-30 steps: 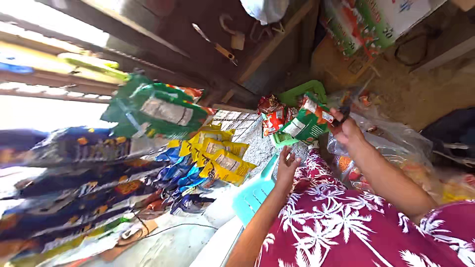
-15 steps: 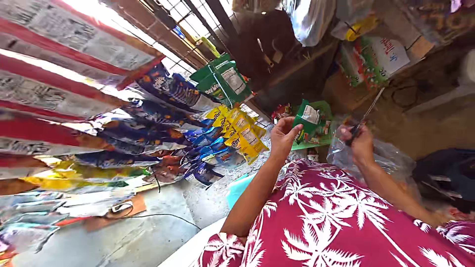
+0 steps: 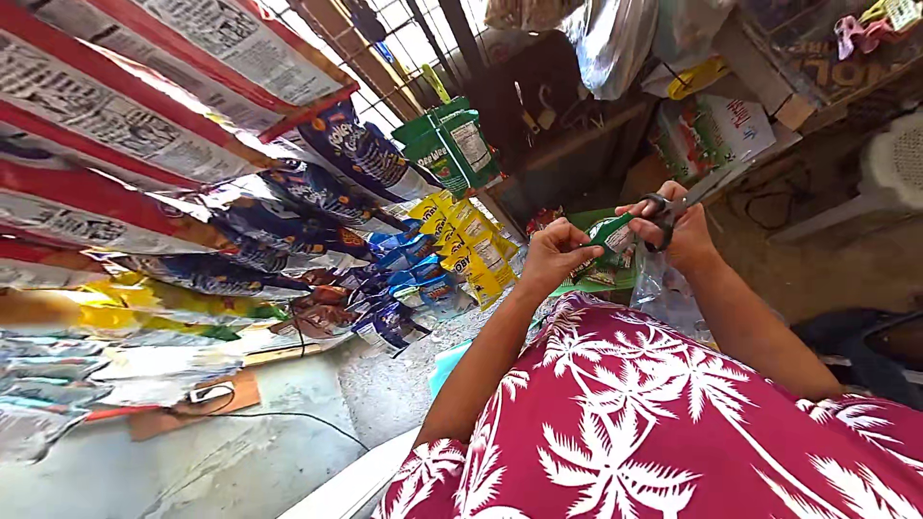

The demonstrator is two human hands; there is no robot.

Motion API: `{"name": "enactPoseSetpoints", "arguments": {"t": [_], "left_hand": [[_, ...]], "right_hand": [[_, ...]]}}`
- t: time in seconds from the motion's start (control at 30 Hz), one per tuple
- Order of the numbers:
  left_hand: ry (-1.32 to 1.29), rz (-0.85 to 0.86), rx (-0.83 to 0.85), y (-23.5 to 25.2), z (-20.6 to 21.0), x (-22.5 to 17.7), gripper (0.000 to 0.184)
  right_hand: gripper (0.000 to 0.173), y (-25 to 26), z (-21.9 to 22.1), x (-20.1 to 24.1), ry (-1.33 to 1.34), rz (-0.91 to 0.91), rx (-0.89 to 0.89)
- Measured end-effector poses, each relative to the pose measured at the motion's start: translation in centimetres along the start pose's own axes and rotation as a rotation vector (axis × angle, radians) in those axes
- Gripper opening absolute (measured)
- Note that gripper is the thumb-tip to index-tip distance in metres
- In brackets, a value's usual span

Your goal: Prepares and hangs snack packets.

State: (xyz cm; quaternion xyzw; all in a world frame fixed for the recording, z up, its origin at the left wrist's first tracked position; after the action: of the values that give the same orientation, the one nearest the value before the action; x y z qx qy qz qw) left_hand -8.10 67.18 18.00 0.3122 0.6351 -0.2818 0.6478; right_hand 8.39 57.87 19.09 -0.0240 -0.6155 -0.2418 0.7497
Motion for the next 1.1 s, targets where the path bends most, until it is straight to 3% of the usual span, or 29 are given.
{"name": "enactPoseSetpoints", "arguments": {"t": [0.2,0.3,0.47,0.6,0.77,0.9,1.1], "left_hand": [[0.016,0.152,0.081,0.7,0.1,-1.7,0.011],[0.108,0.245,-0.033,0.8,-0.5,-3.4,0.01],[0.823,0.612,-0.277,-1.0,0.2,-7.2,0.019],[1.014,0.74,-0.268,-1.5,0.9,-7.3,0.027],[0.894,0.651,-0.088,-0.6,1.7,-8.1,0.017],[0.746,0.573,-0.066,0.3,2.0,-8.3,0.014],[0.532,0.42,-0.19,0.4,1.5,-7.6,0.012]], "right_hand": [[0.026,1.8,1.5,1.4,-0.041,-0.071,0.235],[0.026,2.3,0.8,2.2,-0.102,-0.108,0.162],[0.032,2.7,0.2,2.6,-0.076,-0.111,0.029],[0.031,3.2,0.3,2.5,-0.068,-0.108,0.059],[0.027,3.7,0.2,2.8,-0.226,-0.08,0.246],[0.024,4.0,0.0,3.4,-0.066,-0.125,0.321],[0.031,4.7,-1.4,3.0,-0.022,-0.176,0.152]]}}
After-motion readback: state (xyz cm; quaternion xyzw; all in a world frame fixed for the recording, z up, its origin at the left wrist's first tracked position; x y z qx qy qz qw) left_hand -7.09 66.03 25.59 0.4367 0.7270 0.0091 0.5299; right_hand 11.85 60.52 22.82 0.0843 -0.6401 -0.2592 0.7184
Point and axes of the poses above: each hand's wrist, its own y-axis towards the middle knuckle, its own z-axis out of the palm, x = y × z, the point moved 9 cm from there along y, towards the middle knuckle, and after that the axes turned 1 degree about -y, right-handed, at the moved point
